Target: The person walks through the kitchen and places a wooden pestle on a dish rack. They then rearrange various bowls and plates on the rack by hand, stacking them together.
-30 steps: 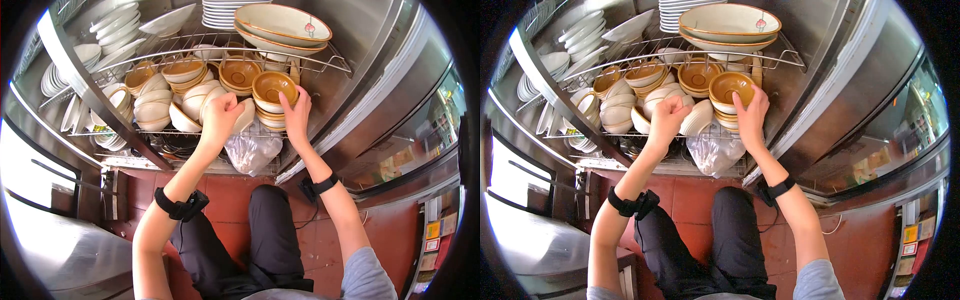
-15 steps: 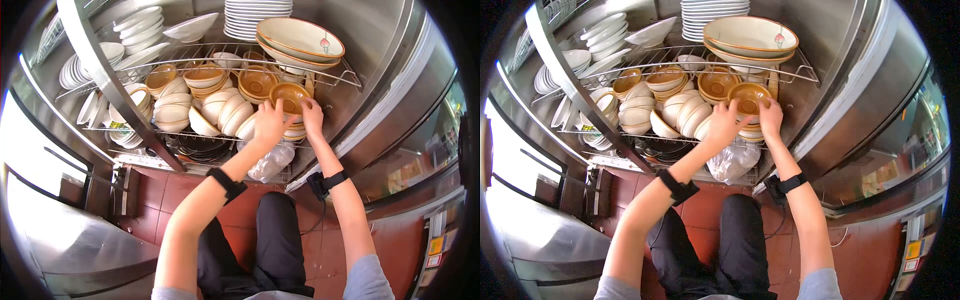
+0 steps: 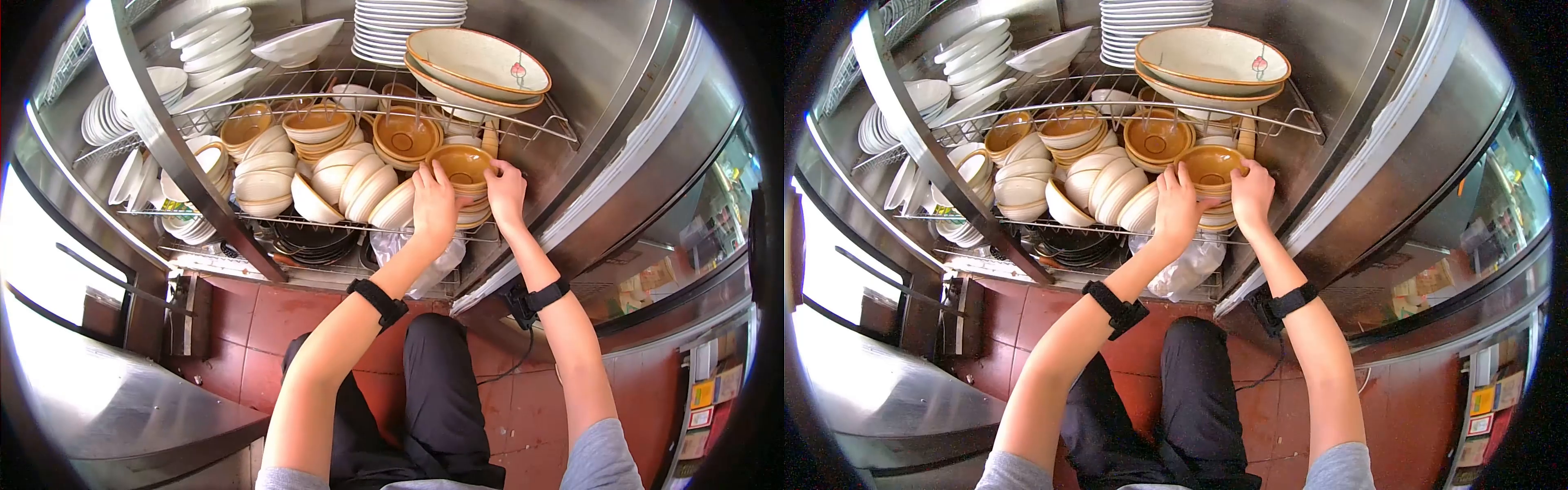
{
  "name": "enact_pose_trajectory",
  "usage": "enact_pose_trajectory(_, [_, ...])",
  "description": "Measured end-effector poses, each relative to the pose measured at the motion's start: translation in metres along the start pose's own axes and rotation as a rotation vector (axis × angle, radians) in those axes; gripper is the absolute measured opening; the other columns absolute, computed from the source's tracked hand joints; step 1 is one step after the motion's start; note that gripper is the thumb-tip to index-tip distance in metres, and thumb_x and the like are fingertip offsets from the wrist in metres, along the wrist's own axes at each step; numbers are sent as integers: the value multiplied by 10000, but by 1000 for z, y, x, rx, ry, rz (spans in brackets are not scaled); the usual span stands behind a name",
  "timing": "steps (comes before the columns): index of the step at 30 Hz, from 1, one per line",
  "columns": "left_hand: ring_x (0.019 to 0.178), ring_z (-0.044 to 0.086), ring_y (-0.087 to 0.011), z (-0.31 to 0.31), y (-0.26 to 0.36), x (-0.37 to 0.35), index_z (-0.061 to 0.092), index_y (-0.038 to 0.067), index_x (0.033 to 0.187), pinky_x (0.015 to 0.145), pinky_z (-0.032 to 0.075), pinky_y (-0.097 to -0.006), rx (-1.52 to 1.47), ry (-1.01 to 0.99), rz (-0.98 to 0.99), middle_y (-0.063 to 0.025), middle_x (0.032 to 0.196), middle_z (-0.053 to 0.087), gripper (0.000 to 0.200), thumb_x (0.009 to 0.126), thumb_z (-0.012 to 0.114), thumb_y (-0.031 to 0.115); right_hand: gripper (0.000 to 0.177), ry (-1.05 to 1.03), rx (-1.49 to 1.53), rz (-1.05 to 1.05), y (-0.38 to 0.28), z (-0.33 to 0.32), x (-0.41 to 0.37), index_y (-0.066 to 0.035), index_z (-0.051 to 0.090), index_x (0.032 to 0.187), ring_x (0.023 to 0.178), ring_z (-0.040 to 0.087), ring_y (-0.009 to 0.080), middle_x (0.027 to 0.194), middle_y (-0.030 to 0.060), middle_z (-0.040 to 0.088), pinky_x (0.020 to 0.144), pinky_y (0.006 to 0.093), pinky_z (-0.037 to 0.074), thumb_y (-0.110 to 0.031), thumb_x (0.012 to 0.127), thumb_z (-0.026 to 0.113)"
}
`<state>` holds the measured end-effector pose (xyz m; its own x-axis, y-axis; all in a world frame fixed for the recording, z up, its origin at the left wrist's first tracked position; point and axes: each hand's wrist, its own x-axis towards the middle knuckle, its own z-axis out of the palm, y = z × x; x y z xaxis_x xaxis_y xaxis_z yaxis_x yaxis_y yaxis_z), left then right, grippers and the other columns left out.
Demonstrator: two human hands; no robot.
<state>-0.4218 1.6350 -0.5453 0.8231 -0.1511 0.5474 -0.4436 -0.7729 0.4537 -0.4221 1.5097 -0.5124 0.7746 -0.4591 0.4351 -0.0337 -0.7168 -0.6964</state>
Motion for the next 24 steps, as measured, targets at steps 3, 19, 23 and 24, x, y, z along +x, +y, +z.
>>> enact_pose_trajectory(3, [1137,408,-392,4,0,-5,325,-157,1254,984,358,-408,76,44,19,-311,1257,389,850,711,699,379,304,27,8,-43,2,2,-5,54,617,1023,914,607,355,932,256,624,834,398,459,-129,780,601])
enact_pose_trajectory(19, [1214,349,-402,5,-1,-17,288,-96,1322,1030,324,-404,69,130,117,-318,1378,226,832,735,691,335,257,-23,-264,-224,1,30,80,22,626,837,841,601,425,845,262,624,775,473,469,-202,792,508])
enact_pose_trajectory(23, [1266,304,-385,-11,5,-37,277,-25,1360,1045,308,-404,-60,135,192,-268,1419,182,832,695,726,193,301,-38,-354,-286,16,46,103,3,624,972,932,589,407,957,251,619,840,436,466,-152,766,468])
enact_pose_trajectory(24, [1272,298,-378,-8,5,-42,274,-7,1368,1047,306,-405,-66,138,201,-252,1425,183,835,688,724,173,314,-44,-390,-264,10,43,100,4,618,997,972,580,395,1012,245,613,862,427,458,-150,767,470])
